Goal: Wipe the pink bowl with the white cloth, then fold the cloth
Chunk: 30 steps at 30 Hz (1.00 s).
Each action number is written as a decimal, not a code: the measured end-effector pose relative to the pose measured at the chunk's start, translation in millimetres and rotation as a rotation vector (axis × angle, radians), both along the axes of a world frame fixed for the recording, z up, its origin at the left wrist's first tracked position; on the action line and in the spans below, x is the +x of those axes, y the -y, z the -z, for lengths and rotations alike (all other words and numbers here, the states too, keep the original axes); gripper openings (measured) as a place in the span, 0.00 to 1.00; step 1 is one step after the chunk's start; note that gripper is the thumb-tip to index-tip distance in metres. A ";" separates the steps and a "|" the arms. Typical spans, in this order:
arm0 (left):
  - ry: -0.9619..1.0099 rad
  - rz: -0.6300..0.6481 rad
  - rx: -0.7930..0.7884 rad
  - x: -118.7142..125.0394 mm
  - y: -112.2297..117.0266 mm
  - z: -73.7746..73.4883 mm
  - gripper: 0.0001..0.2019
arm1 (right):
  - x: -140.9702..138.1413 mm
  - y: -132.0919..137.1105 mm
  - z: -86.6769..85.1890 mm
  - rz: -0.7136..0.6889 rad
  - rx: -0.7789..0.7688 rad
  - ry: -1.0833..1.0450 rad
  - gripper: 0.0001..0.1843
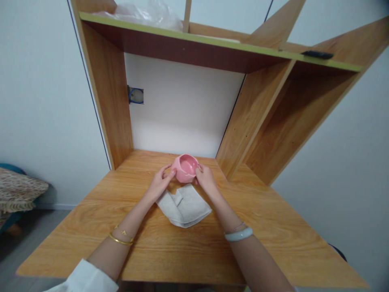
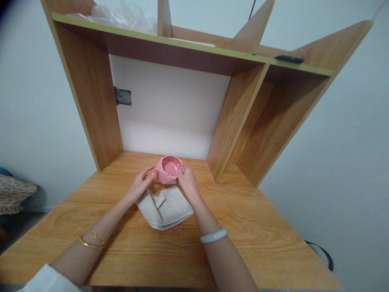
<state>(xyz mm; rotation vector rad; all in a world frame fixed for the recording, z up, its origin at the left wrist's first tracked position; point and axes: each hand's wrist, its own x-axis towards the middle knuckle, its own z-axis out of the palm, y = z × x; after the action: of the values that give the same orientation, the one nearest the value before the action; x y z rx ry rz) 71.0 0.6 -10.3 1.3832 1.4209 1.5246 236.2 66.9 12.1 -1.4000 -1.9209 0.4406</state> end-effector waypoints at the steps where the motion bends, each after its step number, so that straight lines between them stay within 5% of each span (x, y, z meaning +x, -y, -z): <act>1: -0.106 -0.019 0.016 -2.6 0.7 -0.2 0.24 | 9.3 -3.7 -0.6 0.063 -0.016 0.047 0.17; 7: -0.733 -0.207 -0.191 -15.1 6.1 -5.2 0.16 | 67.9 -23.6 4.6 0.321 -0.050 0.189 0.19; 16: -0.905 -0.335 -0.332 -29.0 5.4 -6.9 0.16 | 92.1 -38.5 28.4 0.438 -0.127 0.280 0.20; 23: -0.820 -0.360 -0.378 -43.8 1.7 -1.6 0.13 | 86.6 -26.7 11.8 0.465 -0.048 0.278 0.22; 25: -0.701 -0.361 -0.372 -49.9 0.9 -0.1 0.12 | 74.6 -19.7 6.1 0.379 0.030 0.259 0.21; 30: -0.478 -0.239 -0.406 -63.1 -1.1 5.5 0.13 | 32.0 -4.3 20.9 -0.154 0.017 0.195 0.12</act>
<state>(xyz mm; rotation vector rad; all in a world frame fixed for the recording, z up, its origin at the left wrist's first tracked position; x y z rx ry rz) 8.0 1.8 -15.8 1.4073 2.1154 0.9825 268.2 71.2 -8.9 -1.3306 -2.1948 0.3702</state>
